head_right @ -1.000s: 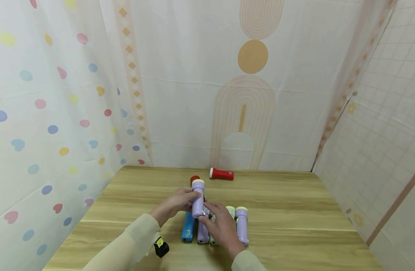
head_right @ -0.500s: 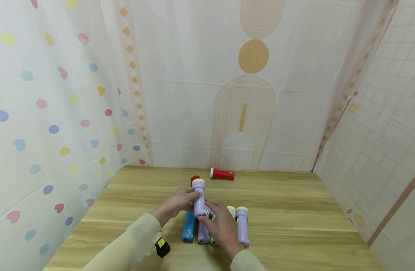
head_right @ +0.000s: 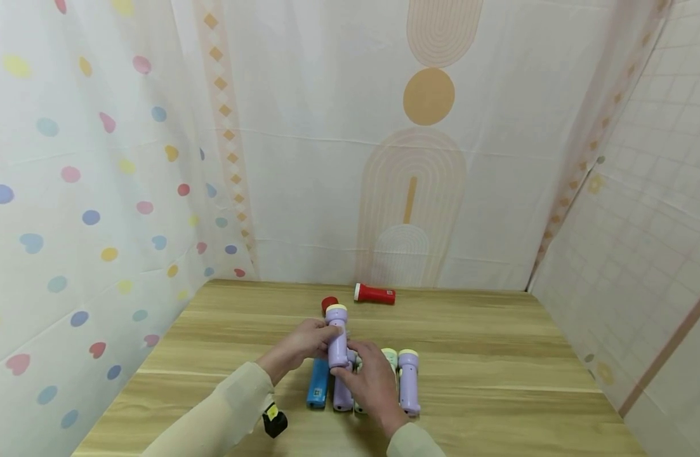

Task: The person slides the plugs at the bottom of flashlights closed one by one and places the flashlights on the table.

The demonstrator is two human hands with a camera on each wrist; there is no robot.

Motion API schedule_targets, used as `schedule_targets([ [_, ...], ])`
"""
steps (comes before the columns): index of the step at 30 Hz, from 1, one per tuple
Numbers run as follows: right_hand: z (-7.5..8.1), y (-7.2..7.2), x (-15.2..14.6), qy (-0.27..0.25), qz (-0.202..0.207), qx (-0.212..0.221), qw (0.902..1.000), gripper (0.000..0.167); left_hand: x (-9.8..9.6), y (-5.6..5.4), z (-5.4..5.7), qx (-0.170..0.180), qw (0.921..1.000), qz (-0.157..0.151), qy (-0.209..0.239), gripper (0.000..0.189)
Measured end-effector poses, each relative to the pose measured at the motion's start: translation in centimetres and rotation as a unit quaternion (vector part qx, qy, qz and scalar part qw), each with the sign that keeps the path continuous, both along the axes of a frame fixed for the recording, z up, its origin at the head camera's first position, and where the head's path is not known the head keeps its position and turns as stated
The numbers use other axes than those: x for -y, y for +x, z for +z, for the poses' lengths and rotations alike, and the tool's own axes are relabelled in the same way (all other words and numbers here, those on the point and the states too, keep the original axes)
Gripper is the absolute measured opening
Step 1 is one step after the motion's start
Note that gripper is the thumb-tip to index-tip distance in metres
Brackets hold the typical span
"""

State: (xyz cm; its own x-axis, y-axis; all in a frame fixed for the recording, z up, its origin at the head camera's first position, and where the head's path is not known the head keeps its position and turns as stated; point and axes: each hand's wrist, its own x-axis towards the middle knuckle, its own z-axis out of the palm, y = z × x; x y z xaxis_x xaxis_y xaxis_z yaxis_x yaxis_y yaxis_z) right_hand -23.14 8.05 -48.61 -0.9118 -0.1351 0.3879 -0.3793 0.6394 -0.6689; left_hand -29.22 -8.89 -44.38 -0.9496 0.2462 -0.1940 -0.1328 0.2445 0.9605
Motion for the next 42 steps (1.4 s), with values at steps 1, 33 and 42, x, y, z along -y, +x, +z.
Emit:
schedule_targets([
  [1, 0.0, 0.0, 0.0, 0.001, 0.0, 0.002, 1.0, 0.05, 0.0, 0.0, 0.0, -0.001, 1.0, 0.0, -0.001, 0.039],
  [33, -0.1, -0.3, -2.6, 0.13, -0.037, -0.03, 0.9903, 0.042, 2.0, -0.6, 0.3, -0.003, 0.9992, 0.036, -0.013, 0.048],
  [42, -0.8, 0.2, -3.5, 0.174, -0.05, 0.007, 0.9835, 0.043, 3.3, -0.5, -0.7, 0.002, 0.9983, 0.05, -0.031, 0.05],
])
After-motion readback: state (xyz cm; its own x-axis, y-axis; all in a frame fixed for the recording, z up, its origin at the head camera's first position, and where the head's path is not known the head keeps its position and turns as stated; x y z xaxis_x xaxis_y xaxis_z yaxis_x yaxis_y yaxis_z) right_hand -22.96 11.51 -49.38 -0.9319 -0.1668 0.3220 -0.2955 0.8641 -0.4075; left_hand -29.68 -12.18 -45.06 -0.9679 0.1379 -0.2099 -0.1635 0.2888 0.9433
